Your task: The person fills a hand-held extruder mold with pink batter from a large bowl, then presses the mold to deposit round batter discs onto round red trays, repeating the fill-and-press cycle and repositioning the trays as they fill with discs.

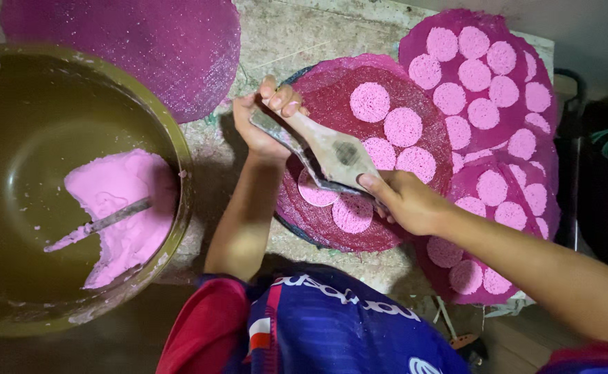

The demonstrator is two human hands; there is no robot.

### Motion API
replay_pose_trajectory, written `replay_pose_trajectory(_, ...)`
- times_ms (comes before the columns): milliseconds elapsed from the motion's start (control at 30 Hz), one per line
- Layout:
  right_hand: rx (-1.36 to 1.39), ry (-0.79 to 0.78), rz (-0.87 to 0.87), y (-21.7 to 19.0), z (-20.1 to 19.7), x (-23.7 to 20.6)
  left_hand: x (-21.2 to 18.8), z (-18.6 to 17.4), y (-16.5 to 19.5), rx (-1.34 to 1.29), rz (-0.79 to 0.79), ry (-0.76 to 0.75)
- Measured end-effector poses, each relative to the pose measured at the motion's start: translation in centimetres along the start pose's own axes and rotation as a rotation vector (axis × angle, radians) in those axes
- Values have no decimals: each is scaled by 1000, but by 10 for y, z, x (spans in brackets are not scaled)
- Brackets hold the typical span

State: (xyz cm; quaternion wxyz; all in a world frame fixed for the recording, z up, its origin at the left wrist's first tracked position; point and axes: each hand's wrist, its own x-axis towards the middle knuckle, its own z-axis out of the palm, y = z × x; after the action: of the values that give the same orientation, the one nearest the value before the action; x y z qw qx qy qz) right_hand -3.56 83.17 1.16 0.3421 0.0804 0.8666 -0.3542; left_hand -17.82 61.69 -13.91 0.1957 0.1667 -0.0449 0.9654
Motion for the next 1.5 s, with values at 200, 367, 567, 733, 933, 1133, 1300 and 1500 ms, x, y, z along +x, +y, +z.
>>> replay_pose_trajectory(200,-130,65,-26,2,-9,4,8,16,-10,-1,23,-1)
replay_pose_trajectory(367,125,86,-190,19,6,13,13,44,20,363,35,53)
replay_pose_trajectory(567,405,161,-625,78,6,-11,-42,57,7,1543,-404,476)
replay_pose_trajectory(733,708,273,-634,115,3,-31,-89,60,-28,2099,-365,-291)
replay_pose_trajectory(933,1042,386,-602,151,14,-56,-86,56,-39,2150,-539,-210)
replay_pose_trajectory(1133,1149,522,-598,189,26,-81,-62,52,-33,2066,-522,-241)
replay_pose_trajectory(1300,1212,560,-558,201,33,-88,-22,31,-43,2175,-505,-181)
replay_pose_trajectory(1500,1230,580,-570,206,37,-88,-1,13,-61,2169,-479,-271)
